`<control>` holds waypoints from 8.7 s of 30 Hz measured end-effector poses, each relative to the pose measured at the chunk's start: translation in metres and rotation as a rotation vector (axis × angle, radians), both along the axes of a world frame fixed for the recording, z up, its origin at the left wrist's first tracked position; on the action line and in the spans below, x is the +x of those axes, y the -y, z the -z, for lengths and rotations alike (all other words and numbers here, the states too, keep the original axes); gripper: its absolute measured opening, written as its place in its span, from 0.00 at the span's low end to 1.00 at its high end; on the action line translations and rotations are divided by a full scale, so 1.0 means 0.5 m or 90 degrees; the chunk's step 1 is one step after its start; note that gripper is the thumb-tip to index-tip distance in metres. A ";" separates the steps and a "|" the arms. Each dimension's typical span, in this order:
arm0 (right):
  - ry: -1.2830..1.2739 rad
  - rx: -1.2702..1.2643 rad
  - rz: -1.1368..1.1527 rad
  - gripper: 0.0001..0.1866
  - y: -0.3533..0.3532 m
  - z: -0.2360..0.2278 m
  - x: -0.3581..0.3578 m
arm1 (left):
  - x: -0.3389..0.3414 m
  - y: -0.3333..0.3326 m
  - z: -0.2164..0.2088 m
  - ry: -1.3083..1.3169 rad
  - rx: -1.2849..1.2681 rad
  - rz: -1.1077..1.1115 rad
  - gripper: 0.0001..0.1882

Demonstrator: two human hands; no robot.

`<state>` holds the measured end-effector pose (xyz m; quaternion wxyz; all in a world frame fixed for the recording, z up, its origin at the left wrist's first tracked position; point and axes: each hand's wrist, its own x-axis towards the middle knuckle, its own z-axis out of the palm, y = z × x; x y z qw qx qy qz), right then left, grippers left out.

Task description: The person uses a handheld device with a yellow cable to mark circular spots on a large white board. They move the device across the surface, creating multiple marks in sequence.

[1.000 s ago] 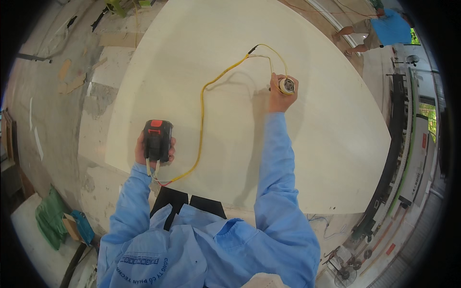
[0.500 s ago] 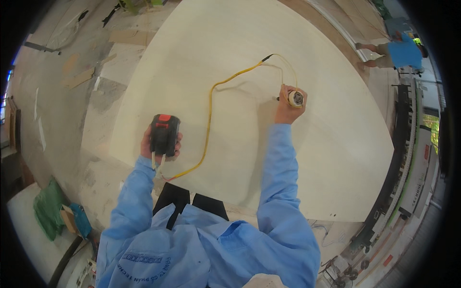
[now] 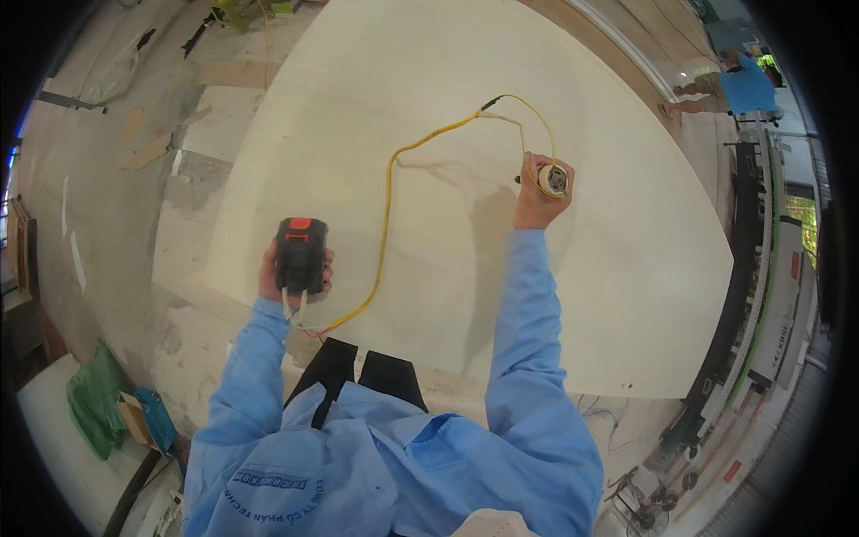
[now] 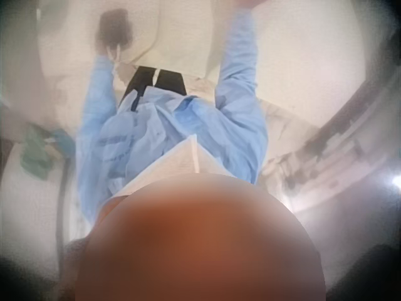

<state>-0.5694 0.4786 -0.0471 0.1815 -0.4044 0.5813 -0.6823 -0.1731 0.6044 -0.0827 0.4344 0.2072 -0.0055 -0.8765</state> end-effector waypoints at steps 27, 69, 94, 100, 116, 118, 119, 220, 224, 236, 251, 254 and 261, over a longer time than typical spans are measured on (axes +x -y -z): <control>0.067 0.001 0.019 0.16 0.022 0.005 0.004 | -0.012 -0.004 -0.019 -0.013 0.024 0.007 0.43; -0.018 0.060 0.066 0.16 -0.103 0.011 0.044 | -0.009 0.002 -0.013 -0.021 -0.007 0.019 0.41; -0.037 0.110 0.073 0.16 -0.183 0.012 0.069 | -0.009 0.004 -0.014 -0.006 -0.032 0.020 0.40; 0.020 0.024 0.048 0.17 -0.211 -0.006 0.071 | -0.008 0.007 -0.016 0.044 -0.021 0.012 0.40; 0.001 0.060 0.054 0.15 -0.273 -0.004 0.079 | -0.010 0.008 -0.007 -0.031 -0.072 0.024 0.39; -0.034 0.089 0.044 0.15 -0.279 0.007 0.084 | -0.010 0.009 -0.006 -0.050 -0.069 0.027 0.39; -0.037 0.087 0.045 0.15 -0.279 0.016 0.088 | -0.008 0.008 -0.005 -0.037 -0.072 0.026 0.39; -0.011 0.074 0.057 0.14 -0.554 -0.017 0.192 | 0.001 0.022 0.019 -0.085 -0.129 0.045 0.39; -0.017 0.125 0.049 0.12 -0.552 -0.007 0.202 | 0.001 0.022 0.017 -0.074 -0.135 0.045 0.39; -0.053 0.107 0.050 0.11 -0.579 -0.012 0.205 | 0.001 0.022 0.025 -0.085 -0.143 0.054 0.39; -0.008 0.127 0.055 0.13 -0.616 0.002 0.227 | -0.003 0.020 0.005 -0.015 -0.133 0.030 0.40; -0.025 0.149 0.067 0.14 -0.611 0.008 0.237 | -0.004 0.019 0.015 -0.093 -0.124 0.042 0.40; -0.012 -0.015 0.116 0.13 -0.629 -0.125 0.165 | 0.013 0.024 0.055 -0.062 -0.137 0.035 0.40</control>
